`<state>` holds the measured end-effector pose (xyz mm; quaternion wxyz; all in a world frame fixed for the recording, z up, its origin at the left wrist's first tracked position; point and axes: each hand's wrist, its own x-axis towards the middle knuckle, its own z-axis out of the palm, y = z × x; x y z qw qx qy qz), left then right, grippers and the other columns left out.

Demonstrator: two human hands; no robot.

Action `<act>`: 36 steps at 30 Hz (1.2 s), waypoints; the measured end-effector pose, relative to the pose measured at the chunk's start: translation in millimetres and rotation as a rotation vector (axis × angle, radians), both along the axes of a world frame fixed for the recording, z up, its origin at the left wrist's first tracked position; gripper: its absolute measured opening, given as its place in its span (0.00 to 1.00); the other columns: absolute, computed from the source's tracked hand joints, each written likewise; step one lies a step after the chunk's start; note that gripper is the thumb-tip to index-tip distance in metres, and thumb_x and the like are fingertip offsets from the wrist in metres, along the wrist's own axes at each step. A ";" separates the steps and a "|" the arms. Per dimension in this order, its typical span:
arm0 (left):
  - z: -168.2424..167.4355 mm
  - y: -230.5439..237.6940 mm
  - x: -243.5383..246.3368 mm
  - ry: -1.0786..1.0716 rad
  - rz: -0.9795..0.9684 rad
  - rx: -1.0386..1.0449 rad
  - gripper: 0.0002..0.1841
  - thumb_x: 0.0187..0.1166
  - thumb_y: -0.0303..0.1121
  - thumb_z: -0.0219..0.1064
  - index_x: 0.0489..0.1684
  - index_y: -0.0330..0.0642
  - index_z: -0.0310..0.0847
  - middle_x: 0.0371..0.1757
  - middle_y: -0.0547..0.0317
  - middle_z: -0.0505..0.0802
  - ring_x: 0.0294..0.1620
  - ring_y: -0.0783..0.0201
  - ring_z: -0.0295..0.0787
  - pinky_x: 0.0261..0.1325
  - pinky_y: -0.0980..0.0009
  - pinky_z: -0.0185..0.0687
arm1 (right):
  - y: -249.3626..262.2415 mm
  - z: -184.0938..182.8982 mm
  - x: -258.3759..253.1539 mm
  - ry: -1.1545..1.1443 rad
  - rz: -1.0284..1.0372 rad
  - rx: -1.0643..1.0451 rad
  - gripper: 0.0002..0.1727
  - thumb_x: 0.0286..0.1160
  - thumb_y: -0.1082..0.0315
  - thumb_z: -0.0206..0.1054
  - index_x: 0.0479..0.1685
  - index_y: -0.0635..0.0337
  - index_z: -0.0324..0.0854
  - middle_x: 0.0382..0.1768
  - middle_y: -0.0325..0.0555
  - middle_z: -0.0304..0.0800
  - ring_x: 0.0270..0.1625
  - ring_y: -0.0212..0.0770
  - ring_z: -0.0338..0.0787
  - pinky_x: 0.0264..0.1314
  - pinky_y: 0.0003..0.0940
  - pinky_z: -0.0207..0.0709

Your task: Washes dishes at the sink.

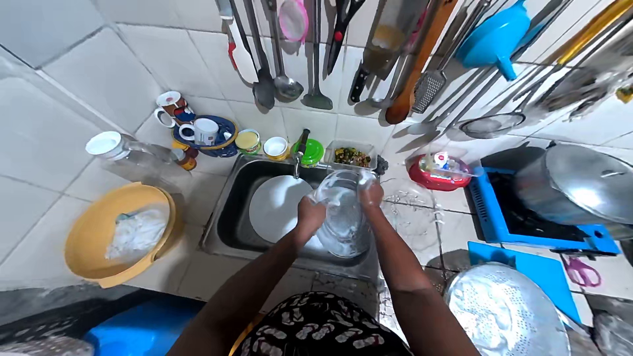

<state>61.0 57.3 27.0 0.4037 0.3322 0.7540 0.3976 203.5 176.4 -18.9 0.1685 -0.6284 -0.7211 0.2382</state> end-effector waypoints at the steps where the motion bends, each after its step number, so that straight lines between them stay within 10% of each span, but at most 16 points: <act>1: -2.2 -2.9 1.2 -0.017 0.026 0.007 0.23 0.78 0.31 0.72 0.68 0.29 0.77 0.59 0.38 0.89 0.60 0.52 0.89 0.67 0.55 0.83 | 7.6 -8.6 7.6 -0.035 -0.071 -0.098 0.24 0.91 0.57 0.52 0.74 0.61 0.79 0.66 0.67 0.87 0.68 0.69 0.86 0.68 0.70 0.75; 7: 13.9 8.5 -16.1 -0.066 -0.373 -0.207 0.16 0.77 0.22 0.68 0.62 0.35 0.83 0.48 0.52 0.90 0.37 0.67 0.86 0.43 0.69 0.84 | -19.5 20.2 -19.9 -0.166 0.422 0.060 0.21 0.80 0.59 0.67 0.55 0.70 0.88 0.55 0.66 0.92 0.63 0.65 0.90 0.67 0.66 0.77; 10: -0.1 8.6 -8.2 -0.049 -0.309 -0.127 0.18 0.75 0.23 0.70 0.62 0.29 0.78 0.50 0.46 0.89 0.45 0.61 0.88 0.50 0.63 0.87 | -31.8 11.7 -37.6 0.072 0.531 0.425 0.14 0.74 0.66 0.69 0.52 0.62 0.91 0.53 0.59 0.94 0.60 0.61 0.92 0.63 0.61 0.83; 13: -7.6 5.0 -0.5 -0.070 -0.074 -0.083 0.17 0.81 0.31 0.69 0.62 0.29 0.80 0.50 0.43 0.90 0.46 0.58 0.89 0.54 0.60 0.86 | -25.1 -3.7 -13.1 -0.015 0.267 0.114 0.20 0.83 0.67 0.62 0.69 0.66 0.83 0.71 0.65 0.84 0.79 0.63 0.79 0.85 0.58 0.66; 17: -15.1 4.0 -5.6 -0.142 0.192 -0.093 0.16 0.89 0.34 0.62 0.53 0.23 0.80 0.38 0.43 0.89 0.34 0.59 0.86 0.44 0.62 0.86 | -62.8 -24.9 33.0 -0.204 0.156 -0.378 0.30 0.87 0.55 0.56 0.72 0.76 0.76 0.76 0.74 0.76 0.82 0.67 0.73 0.84 0.62 0.64; 21: -27.0 6.1 -9.5 -0.039 0.174 -0.178 0.15 0.84 0.29 0.63 0.57 0.23 0.80 0.48 0.38 0.90 0.44 0.51 0.89 0.54 0.55 0.85 | -132.5 -4.5 19.5 -0.094 0.286 -0.614 0.30 0.90 0.55 0.54 0.79 0.72 0.71 0.80 0.70 0.73 0.85 0.64 0.70 0.88 0.60 0.60; 25: -18.1 2.6 5.8 0.071 0.031 -0.285 0.20 0.85 0.34 0.62 0.63 0.23 0.78 0.64 0.29 0.86 0.68 0.39 0.82 0.72 0.43 0.75 | -139.0 -3.6 -13.8 0.181 0.420 -0.403 0.27 0.88 0.64 0.56 0.78 0.76 0.71 0.78 0.72 0.74 0.85 0.60 0.71 0.91 0.48 0.59; 31: -14.9 -5.1 2.8 0.023 0.054 -0.214 0.21 0.90 0.40 0.59 0.62 0.27 0.81 0.61 0.31 0.88 0.66 0.41 0.84 0.72 0.45 0.76 | -45.1 -31.2 10.9 -0.159 0.273 -0.298 0.31 0.89 0.56 0.54 0.80 0.74 0.70 0.80 0.71 0.72 0.87 0.63 0.68 0.91 0.56 0.56; 36: -18.2 -4.7 -18.9 -0.064 0.248 -0.108 0.24 0.90 0.45 0.59 0.62 0.27 0.80 0.58 0.32 0.88 0.62 0.42 0.85 0.68 0.44 0.78 | -102.8 -20.5 33.5 -0.228 0.308 -0.464 0.33 0.88 0.53 0.56 0.79 0.74 0.70 0.80 0.72 0.72 0.86 0.65 0.69 0.89 0.59 0.59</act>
